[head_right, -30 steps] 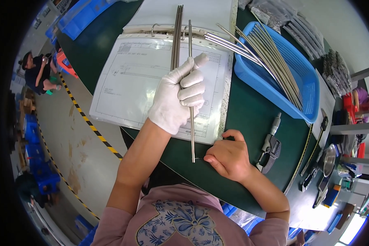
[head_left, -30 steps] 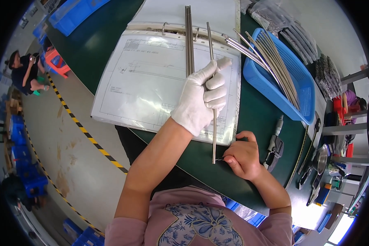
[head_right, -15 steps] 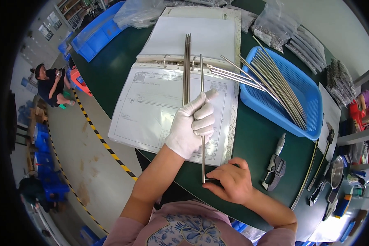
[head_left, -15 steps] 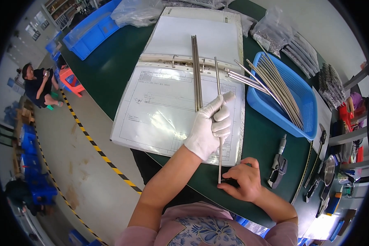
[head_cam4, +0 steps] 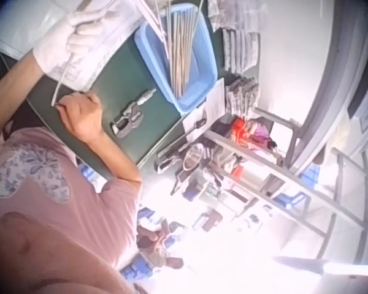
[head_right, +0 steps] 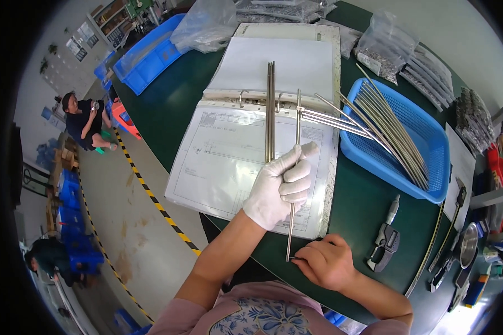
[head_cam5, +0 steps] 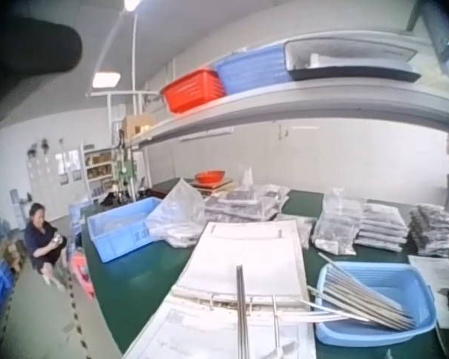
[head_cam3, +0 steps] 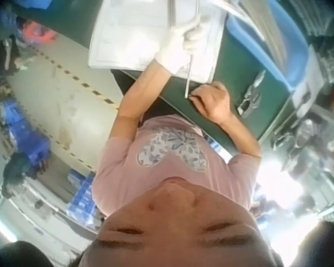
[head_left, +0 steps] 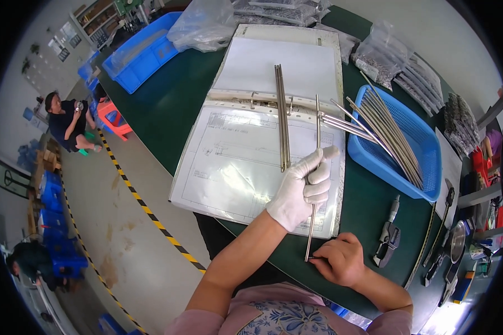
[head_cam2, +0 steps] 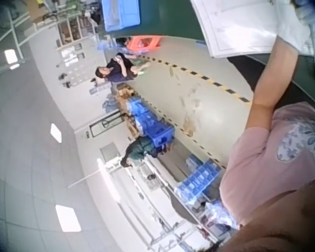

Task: The worker is measuring the thickness and length of metal rods using a micrometer and comparing the results against a technical specification sheet.

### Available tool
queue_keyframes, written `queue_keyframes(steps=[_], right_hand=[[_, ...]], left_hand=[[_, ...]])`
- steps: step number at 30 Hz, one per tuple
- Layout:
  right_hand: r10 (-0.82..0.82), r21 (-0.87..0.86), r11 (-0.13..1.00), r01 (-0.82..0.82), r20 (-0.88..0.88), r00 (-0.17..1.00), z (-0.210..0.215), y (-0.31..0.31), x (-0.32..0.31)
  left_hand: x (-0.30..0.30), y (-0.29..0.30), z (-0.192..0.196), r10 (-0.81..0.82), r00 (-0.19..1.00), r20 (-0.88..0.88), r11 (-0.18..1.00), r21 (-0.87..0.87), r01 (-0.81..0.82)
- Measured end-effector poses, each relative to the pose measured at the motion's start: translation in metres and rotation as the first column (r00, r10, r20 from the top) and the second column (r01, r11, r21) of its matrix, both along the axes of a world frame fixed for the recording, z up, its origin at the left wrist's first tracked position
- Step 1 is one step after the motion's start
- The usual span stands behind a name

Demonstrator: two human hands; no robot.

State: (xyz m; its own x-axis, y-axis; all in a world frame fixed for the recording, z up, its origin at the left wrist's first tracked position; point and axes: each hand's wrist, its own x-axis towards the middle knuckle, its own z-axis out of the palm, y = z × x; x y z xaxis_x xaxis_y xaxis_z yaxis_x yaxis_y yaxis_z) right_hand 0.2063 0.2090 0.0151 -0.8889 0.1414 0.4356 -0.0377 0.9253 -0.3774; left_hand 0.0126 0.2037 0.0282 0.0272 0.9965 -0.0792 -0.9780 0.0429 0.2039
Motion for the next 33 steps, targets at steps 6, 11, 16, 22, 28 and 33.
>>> queue_keyframes(steps=[6,11,16,22,28,33], right_hand=[[0.006,-0.086,0.996,-0.005,0.016,1.0,0.005,-0.001,-0.002],[-0.04,-0.16,0.987,0.034,-0.039,0.998,0.006,-0.007,-0.001],[0.007,-0.074,0.997,-0.008,-0.02,1.0,0.003,-0.004,0.0],[-0.013,-0.145,0.989,0.015,0.014,1.0,0.012,-0.005,0.0],[-0.013,-0.179,0.984,0.005,-0.045,0.999,-0.001,-0.002,-0.001],[0.005,-0.108,0.994,0.0,0.043,0.999,0.004,-0.003,0.001]], left_hand=[[-0.001,-0.002,-0.005,-0.035,0.999,-0.032,0.999,0.029,0.036],[0.0,-0.002,-0.004,-0.051,0.999,0.018,0.997,0.062,0.05],[0.001,-0.002,-0.006,-0.073,0.997,0.024,0.995,0.067,0.071],[0.0,-0.001,-0.005,-0.077,0.997,-0.004,0.993,0.091,0.077],[-0.001,0.002,-0.005,-0.09,0.996,0.023,0.993,0.074,0.088],[-0.002,-0.001,-0.009,-0.1,0.995,0.005,0.992,0.075,0.099]])
